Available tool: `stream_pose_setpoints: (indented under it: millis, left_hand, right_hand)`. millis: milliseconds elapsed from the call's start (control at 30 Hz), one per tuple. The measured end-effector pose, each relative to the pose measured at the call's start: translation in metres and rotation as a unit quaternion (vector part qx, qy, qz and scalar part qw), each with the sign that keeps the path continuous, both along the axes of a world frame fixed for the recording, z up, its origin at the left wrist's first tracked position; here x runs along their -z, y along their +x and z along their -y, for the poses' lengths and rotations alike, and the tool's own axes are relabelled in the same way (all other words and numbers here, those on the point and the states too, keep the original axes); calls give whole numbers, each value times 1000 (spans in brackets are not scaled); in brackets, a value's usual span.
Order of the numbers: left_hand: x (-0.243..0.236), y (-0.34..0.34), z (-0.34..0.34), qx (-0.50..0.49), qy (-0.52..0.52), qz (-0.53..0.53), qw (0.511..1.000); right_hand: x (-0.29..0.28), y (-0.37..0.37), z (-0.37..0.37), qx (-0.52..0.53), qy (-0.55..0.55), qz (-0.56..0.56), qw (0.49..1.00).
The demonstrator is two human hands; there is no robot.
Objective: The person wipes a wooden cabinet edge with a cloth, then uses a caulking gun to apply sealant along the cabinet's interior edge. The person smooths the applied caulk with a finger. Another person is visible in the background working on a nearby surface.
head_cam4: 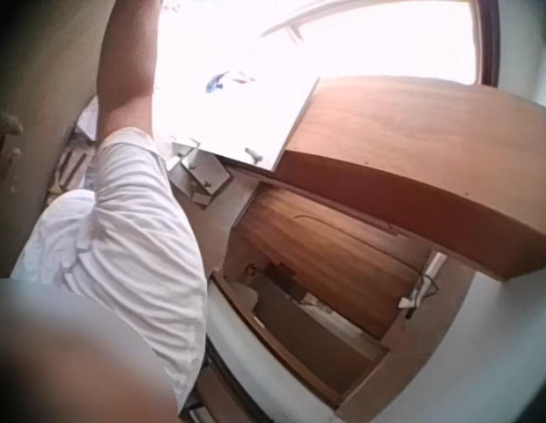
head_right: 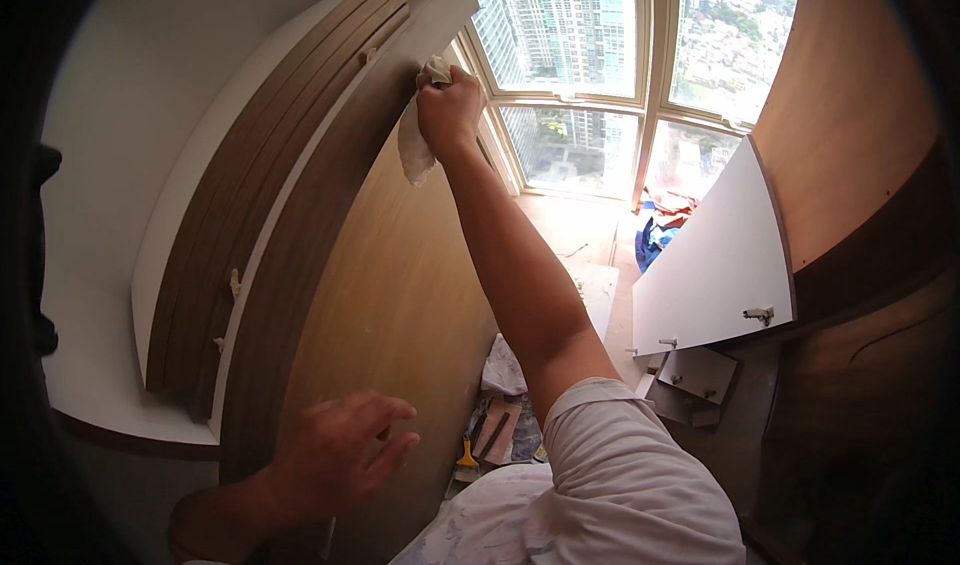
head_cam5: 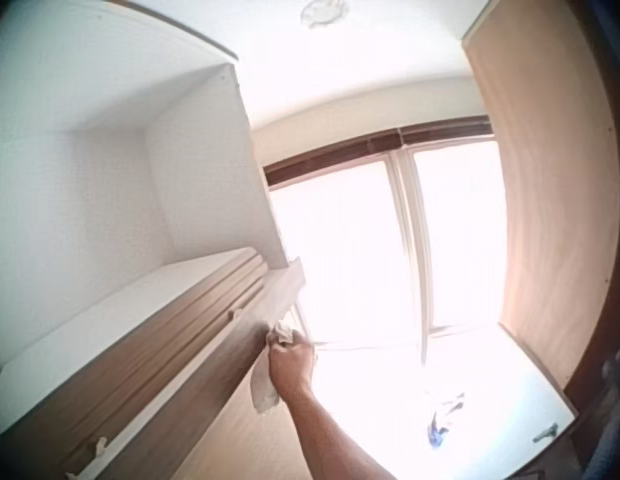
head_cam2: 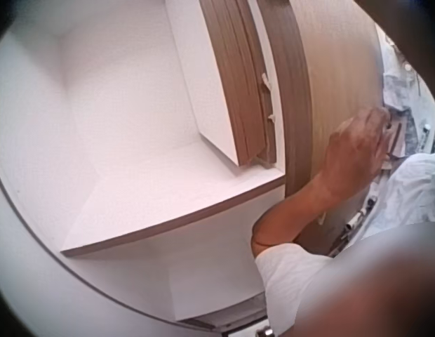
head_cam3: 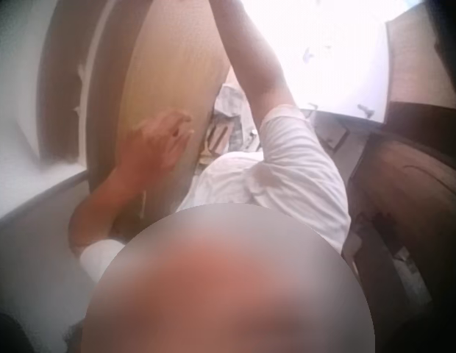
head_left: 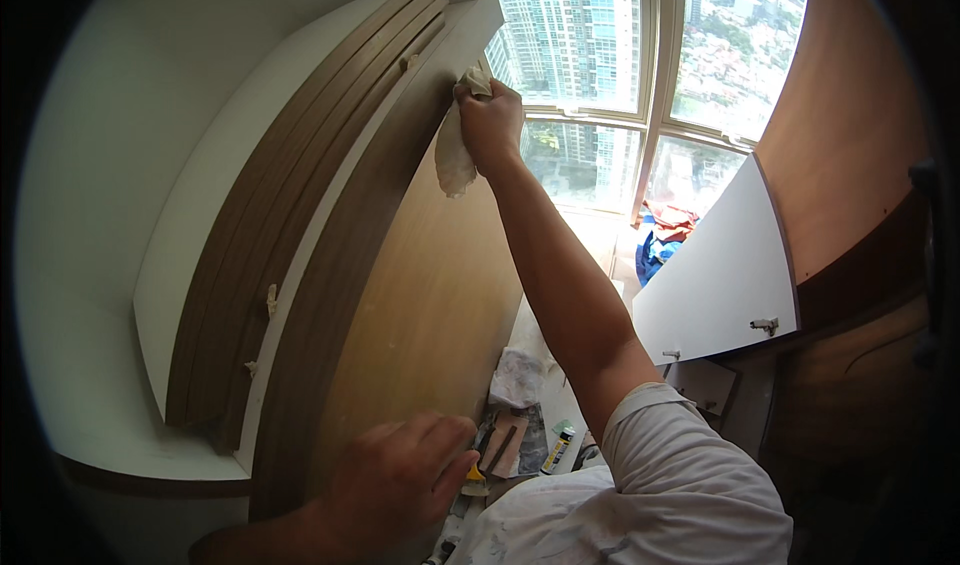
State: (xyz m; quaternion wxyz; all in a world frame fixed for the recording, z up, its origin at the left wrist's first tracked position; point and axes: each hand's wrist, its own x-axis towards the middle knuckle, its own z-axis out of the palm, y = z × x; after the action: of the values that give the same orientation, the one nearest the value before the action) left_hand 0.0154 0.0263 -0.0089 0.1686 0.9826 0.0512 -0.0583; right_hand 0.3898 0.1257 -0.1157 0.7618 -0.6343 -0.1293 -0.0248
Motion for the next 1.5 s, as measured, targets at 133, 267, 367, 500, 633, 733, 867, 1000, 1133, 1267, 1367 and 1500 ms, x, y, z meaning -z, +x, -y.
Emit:
stream_pose_setpoints:
  millis: [133,267,367,500,633,733,867,1000,1133,1267,1367,1500]
  left_hand:
    - [1,-1,1,-5,-11,9,1000]
    - [-1,0,0,-1,-9,14,1000]
    - [-3,0,-1,5,-13,4,1000]
    - [-2,-1,-1,15,-4,-18,1000]
    - [-2,0,-2,7,-27,-13,1000]
    - [-3,1,-2,9,-15,-17,1000]
    - [-2,0,-2,8,-21,-20,1000]
    - [0,0,-4,12,-13,-3,1000]
    - [1,-1,-5,9,-15,-7,1000]
    - [-1,0,-3,8,-21,-19,1000]
    - [-2,3,-3,10,-18,-20,1000]
    - [-1,3,-2,-7,-26,8,1000]
  right_hand:
    - [-8,36,-8,-5,7,-46,999]
    - [-5,15,4,-38,21,-40,998]
    - [5,-5,11,-71,17,8,997]
    - [-2,15,6,-72,25,-37,996]
    - [-11,31,2,-64,33,-60,996]
    - [0,12,8,-92,53,-42,993]
    - [7,7,10,-102,40,-28,994]
    - [-11,48,-5,-46,7,-78,996]
    - [-14,53,-9,-35,37,-82,995]
    - [3,13,11,-143,71,-67,985]
    - [11,-9,19,-185,110,-69,974]
    - [3,8,10,-158,119,-90,976]
